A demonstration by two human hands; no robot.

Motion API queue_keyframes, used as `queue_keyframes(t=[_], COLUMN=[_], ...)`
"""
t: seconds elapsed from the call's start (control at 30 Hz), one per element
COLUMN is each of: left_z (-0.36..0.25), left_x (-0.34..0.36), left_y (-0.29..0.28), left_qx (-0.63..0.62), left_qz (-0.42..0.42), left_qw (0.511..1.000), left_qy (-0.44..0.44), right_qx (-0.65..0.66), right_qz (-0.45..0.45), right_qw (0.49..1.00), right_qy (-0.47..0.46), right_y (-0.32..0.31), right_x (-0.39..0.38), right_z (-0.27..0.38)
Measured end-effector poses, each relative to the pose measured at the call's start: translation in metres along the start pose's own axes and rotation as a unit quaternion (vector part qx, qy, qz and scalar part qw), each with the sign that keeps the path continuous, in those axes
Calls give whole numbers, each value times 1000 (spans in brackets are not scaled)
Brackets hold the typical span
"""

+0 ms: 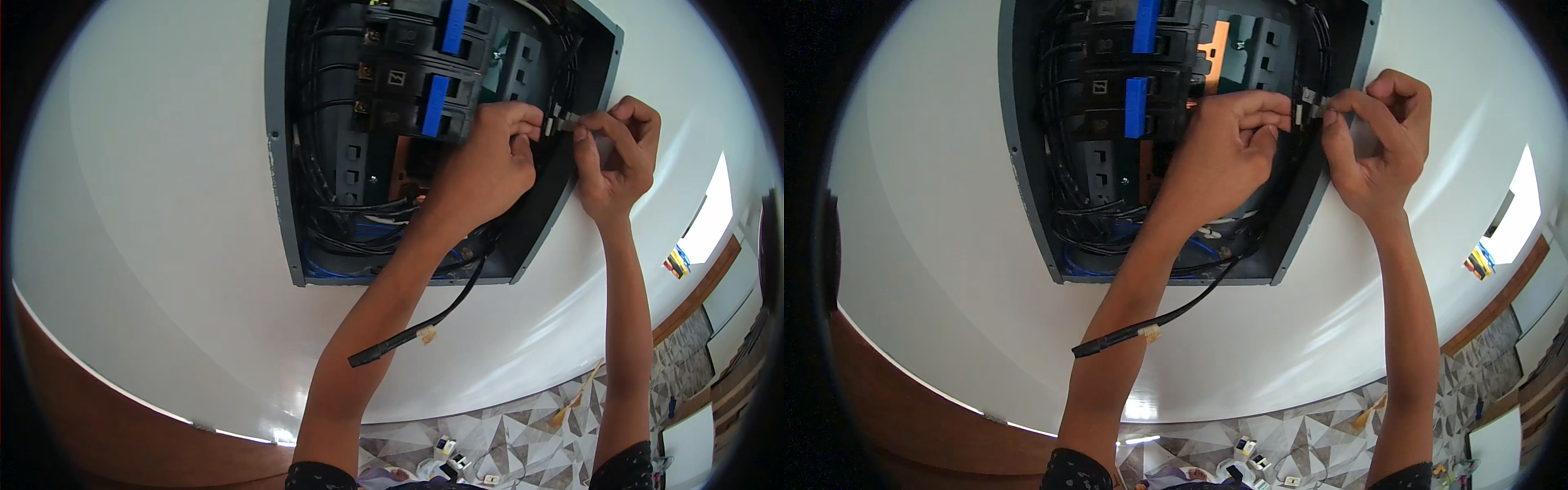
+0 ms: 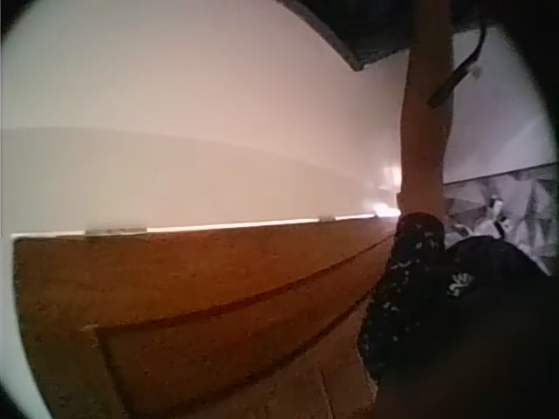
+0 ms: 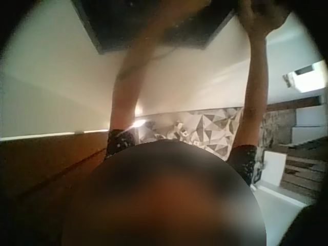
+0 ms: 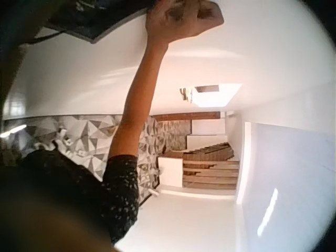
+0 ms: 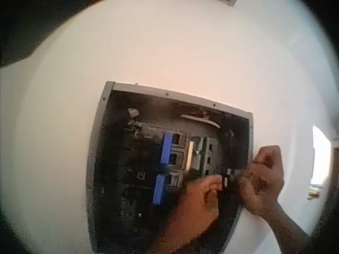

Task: Wiring and organizing components inside an open electrical circuit breaker panel.

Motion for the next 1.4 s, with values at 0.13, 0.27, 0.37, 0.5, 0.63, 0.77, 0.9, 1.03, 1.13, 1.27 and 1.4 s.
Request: queue_keyframes(t=[0.13,0.27,0.37,0.5,0.63,0.77,0.9,1.03,1.13,1.27,1.4], left_z=[2,1,5,0,-1,-5,-5,-3,2,8,8], left_x=[1,3,2,4,4,3,1,-1,3,4,4], left_y=[1,0,7,8,12,10,11,11,12,12,8], left_qx=[-24,-40,-52,-25,-5,23,10,4,7,55,72], left_qz=[3,2,-7,-31,-60,-66,-72,-69,-71,-88,-80], left_qw=[1000,999,998,999,998,997,997,998,997,994,994], left_qy=[-9,0,22,6,-16,-30,-5,-11,3,27,32], right_qx=[11,-7,-3,15,15,16,22,19,-4,-19,-5], right_qz=[-4,-4,1,12,-16,12,10,13,11,-5,-16], right_qw=[1000,1000,1000,1000,1000,1000,1000,1000,1000,1000,999], right_qy=[19,17,0,10,14,23,20,20,9,-11,-48], right_y=[1,-1,-2,-1,-1,-3,-4,-4,-5,0,3], right_x=[-2,3,2,3,6,4,5,4,4,2,3], right_z=[-4,-2,-2,3,2,7,6,8,1,-6,-13])
Point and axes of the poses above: each hand's wrist, its own x-axis towards the middle knuckle, its own y-axis out of the palm, z = x × y, the point moved 1 cm from there along x, towards the middle knuckle, and after that the axes turned 3 degrees about z, right-handed, at the moved point
